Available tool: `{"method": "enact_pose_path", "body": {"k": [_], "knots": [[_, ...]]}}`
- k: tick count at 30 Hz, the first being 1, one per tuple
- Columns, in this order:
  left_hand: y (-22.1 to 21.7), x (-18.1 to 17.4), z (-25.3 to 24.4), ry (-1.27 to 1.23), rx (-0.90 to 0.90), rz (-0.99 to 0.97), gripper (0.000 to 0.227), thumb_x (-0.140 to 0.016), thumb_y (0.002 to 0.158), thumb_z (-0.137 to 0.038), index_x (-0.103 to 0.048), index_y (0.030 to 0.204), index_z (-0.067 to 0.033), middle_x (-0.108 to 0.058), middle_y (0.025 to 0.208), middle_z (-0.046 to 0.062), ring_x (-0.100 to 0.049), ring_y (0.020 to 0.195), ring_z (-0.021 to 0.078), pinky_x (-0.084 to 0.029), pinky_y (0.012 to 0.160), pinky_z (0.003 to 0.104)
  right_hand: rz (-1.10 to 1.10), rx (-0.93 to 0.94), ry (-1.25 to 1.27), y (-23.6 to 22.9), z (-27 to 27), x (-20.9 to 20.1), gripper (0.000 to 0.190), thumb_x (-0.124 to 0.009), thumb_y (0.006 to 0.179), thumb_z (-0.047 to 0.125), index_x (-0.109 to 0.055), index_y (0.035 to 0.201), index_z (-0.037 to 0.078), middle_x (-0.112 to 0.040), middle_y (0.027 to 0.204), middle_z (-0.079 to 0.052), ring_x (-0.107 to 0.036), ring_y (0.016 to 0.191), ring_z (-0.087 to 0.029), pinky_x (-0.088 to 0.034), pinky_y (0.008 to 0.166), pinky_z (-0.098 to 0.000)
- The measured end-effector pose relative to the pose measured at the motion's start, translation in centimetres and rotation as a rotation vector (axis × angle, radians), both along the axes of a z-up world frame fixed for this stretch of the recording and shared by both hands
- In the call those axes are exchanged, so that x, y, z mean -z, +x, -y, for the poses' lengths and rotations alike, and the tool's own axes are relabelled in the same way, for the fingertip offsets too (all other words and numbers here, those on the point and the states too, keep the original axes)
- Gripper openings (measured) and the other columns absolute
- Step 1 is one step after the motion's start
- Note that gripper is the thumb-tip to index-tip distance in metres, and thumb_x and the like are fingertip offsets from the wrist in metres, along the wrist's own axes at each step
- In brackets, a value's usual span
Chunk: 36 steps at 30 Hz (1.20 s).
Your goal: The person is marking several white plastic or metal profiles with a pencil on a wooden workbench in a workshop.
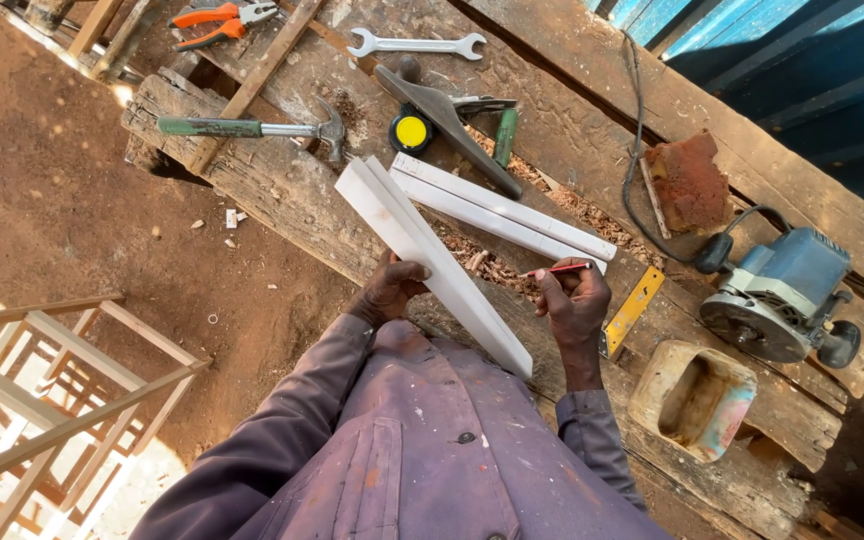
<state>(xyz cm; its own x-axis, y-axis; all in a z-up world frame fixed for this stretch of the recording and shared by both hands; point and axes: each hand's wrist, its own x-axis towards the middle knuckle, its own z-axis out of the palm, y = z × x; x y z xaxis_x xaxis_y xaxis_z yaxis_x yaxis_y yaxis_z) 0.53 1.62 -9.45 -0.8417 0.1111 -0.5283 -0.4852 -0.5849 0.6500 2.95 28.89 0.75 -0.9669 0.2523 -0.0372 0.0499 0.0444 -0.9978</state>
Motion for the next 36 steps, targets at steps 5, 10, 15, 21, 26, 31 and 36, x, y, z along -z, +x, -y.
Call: {"method": "enact_pose_path", "body": {"k": [5, 10, 15, 21, 26, 31, 36], "knots": [[0.4, -1.2, -0.1, 0.011, 0.007, 0.004, 0.061, -0.073, 0.063, 0.003, -0.066, 0.124, -0.0022, -0.072, 0.1, 0.016, -0.074, 0.088, 0.033, -0.066, 0.075, 0.054, -0.002, 0.005, 0.011, 0.1, -0.2, 0.0, 0.018, -0.077, 0.091, 0.003, -0.062, 0.099, -0.004, -0.06, 0.052, -0.018, -0.061, 0.038, -0.02, -0.051, 0.039, -0.0269], [0.6, -1.9, 0.2, 0.01, 0.015, 0.008, 0.06, -0.074, 0.064, 0.001, -0.065, 0.123, -0.0014, -0.072, 0.1, 0.016, -0.073, 0.088, 0.0323, -0.067, 0.075, 0.053, -0.008, 0.003, 0.018, 0.0, -0.3, 0.5, 0.019, -0.077, 0.092, 0.003, -0.062, 0.099, -0.004, -0.06, 0.053, -0.018, -0.062, 0.039, -0.02, -0.052, 0.04, -0.0278], [1.0, -1.6, 0.3, 0.05, -0.013, 0.016, 0.059, -0.072, 0.066, 0.004, -0.064, 0.124, -0.0013, -0.07, 0.101, 0.017, -0.072, 0.09, 0.0341, -0.066, 0.075, 0.056, 0.001, -0.007, 0.023, 0.1, -0.1, 0.2, 0.018, -0.077, 0.091, 0.002, -0.062, 0.099, -0.004, -0.06, 0.052, -0.017, -0.06, 0.038, -0.019, -0.05, 0.04, -0.027], [1.5, -2.0, 0.2, 0.08, -0.027, 0.027, 0.058, -0.072, 0.067, 0.005, -0.065, 0.124, -0.0005, -0.071, 0.102, 0.019, -0.072, 0.089, 0.0338, -0.066, 0.075, 0.057, 0.015, -0.024, 0.029, 0.1, 0.0, 0.3, 0.017, -0.076, 0.091, 0.002, -0.062, 0.098, -0.003, -0.06, 0.052, -0.016, -0.06, 0.038, -0.019, -0.05, 0.04, -0.0272], [1.7, -1.4, 1.2, 0.108, -0.015, 0.069, 0.053, -0.068, 0.07, 0.005, -0.063, 0.123, 0.0012, -0.07, 0.103, 0.018, -0.071, 0.089, 0.0332, -0.065, 0.078, 0.056, 0.071, -0.019, 0.014, 0.7, -0.6, 1.2, 0.019, -0.076, 0.091, 0.003, -0.061, 0.101, -0.003, -0.065, 0.061, -0.018, -0.062, 0.042, -0.016, -0.052, 0.039, -0.0262], [2.6, 2.6, 3.0, 0.163, -0.029, 0.16, 0.042, -0.066, 0.073, 0.005, -0.067, 0.116, 0.0029, -0.069, 0.099, 0.014, -0.066, 0.084, 0.0278, -0.062, 0.081, 0.053, 0.131, 0.003, 0.016, 2.1, -1.1, 1.7, 0.02, -0.076, 0.09, 0.005, -0.061, 0.1, -0.003, -0.064, 0.063, -0.016, -0.061, 0.044, -0.015, -0.053, 0.039, -0.0253], [4.3, 9.5, 5.0, 0.11, -0.055, 0.169, 0.046, -0.063, 0.074, 0.005, -0.067, 0.119, -0.0013, -0.07, 0.098, 0.013, -0.069, 0.082, 0.0291, -0.061, 0.081, 0.059, 0.18, 0.013, 0.001, 3.8, -1.8, 1.4, 0.02, -0.076, 0.09, 0.005, -0.061, 0.1, -0.004, -0.065, 0.06, -0.019, -0.061, 0.042, -0.017, -0.052, 0.039, -0.0269]]}}
